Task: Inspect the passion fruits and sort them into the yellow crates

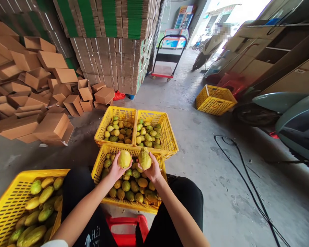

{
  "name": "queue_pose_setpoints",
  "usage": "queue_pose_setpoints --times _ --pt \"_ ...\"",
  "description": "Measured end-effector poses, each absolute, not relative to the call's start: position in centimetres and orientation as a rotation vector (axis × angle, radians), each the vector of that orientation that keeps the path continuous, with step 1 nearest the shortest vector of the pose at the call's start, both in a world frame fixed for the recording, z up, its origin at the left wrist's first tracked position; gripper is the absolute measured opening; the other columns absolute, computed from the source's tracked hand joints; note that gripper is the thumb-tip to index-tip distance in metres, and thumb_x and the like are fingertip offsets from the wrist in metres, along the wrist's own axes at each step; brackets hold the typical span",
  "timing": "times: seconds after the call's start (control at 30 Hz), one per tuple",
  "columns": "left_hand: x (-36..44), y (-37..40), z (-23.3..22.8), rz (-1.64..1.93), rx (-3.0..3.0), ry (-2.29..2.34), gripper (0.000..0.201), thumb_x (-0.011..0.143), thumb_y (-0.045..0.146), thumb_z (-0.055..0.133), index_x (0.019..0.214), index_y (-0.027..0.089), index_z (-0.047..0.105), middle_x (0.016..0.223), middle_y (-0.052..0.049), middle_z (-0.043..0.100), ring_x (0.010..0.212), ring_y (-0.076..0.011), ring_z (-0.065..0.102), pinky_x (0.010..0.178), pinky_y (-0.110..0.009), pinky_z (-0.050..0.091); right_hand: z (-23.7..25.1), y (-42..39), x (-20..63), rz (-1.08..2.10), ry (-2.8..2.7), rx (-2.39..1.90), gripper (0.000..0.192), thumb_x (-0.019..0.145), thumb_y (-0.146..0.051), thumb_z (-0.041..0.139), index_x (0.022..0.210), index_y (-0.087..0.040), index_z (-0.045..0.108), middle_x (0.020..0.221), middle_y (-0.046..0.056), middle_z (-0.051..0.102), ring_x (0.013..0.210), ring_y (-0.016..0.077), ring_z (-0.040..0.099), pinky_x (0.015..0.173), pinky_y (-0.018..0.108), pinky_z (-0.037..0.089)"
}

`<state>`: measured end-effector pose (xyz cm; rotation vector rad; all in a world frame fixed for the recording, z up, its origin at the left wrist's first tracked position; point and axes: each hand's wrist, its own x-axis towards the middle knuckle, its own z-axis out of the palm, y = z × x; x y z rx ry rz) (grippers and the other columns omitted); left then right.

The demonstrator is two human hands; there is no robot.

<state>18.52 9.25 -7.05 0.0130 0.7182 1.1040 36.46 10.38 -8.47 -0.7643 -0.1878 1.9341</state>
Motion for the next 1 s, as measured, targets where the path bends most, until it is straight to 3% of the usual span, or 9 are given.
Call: queue_pose_setpoints --times 0.2,0.3,0.47,0.57,0.63,0.83,1.0 --pt "18.47 9.23 -7.64 1.193 -0.062 0.704 0.037 0.092 0.039 0.04 0.112 0.013 0.055 0.1 -0.015 0.067 0.098 -0.029 0.065 0.083 -0.047 0.053 -7.93 10.39 36.18 1.965 -0.239 -0.633 0.025 0.08 -0.038 0.056 0.096 -0.022 0.065 0.092 0.004 0.071 0.098 0.025 0.066 0.087 0.044 0.053" --pt "18.46 9.33 -7.45 1.232 -0.033 0.67 0.034 0.093 0.034 0.038 0.117 0.016 0.054 0.108 -0.014 0.066 0.103 -0.0282 0.064 0.089 -0.049 0.05 -7.74 10.52 36.12 1.929 -0.293 -0.584 0.024 0.077 -0.029 0.057 0.099 -0.024 0.064 0.097 0.002 0.071 0.103 0.024 0.064 0.089 0.042 0.052" --pt "18.46 9.44 -7.16 1.156 -0.002 0.711 0.031 0.091 0.038 0.049 0.107 0.013 0.058 0.097 -0.012 0.069 0.097 -0.0266 0.065 0.09 -0.045 0.05 -7.93 10.39 36.01 1.955 -0.278 -0.725 0.025 0.081 -0.035 0.061 0.103 -0.022 0.062 0.093 0.003 0.071 0.084 0.0193 0.068 0.067 0.032 0.058" --pt "18.56 9.3 -7.31 1.102 0.029 0.733 0.034 0.09 0.04 0.051 0.103 0.01 0.06 0.09 -0.013 0.068 0.088 -0.025 0.067 0.085 -0.042 0.052 -8.07 10.15 35.9 1.951 -0.266 -0.818 0.028 0.08 -0.038 0.063 0.105 -0.024 0.06 0.085 0.002 0.07 0.073 0.0192 0.069 0.049 0.026 0.054" --pt "18.63 9.18 -7.39 1.091 0.036 0.716 0.036 0.089 0.043 0.051 0.103 0.01 0.06 0.091 -0.013 0.068 0.086 -0.0249 0.067 0.083 -0.042 0.052 -8.04 10.03 35.85 1.925 -0.265 -0.836 0.029 0.079 -0.035 0.064 0.107 -0.026 0.059 0.084 0.001 0.07 0.071 0.0193 0.069 0.045 0.025 0.053" --pt "18.55 9.23 -7.65 1.177 -0.045 0.671 0.029 0.092 0.033 0.039 0.106 0.014 0.057 0.098 -0.012 0.068 0.094 -0.0266 0.066 0.083 -0.046 0.052 -8.01 10.1 36.1 1.946 -0.163 -0.789 0.029 0.083 -0.041 0.055 0.105 -0.023 0.061 0.086 0.003 0.072 0.077 0.021 0.069 0.059 0.034 0.057" --pt "18.45 9.42 -7.77 1.154 -0.031 0.61 0.035 0.094 0.037 0.041 0.111 0.011 0.056 0.103 -0.016 0.065 0.097 -0.0261 0.065 0.069 -0.031 0.056 -8.24 10.49 36.34 1.943 -0.148 -0.724 0.026 0.076 -0.033 0.051 0.094 -0.02 0.065 0.091 0.005 0.073 0.09 0.0245 0.068 0.078 0.041 0.055"
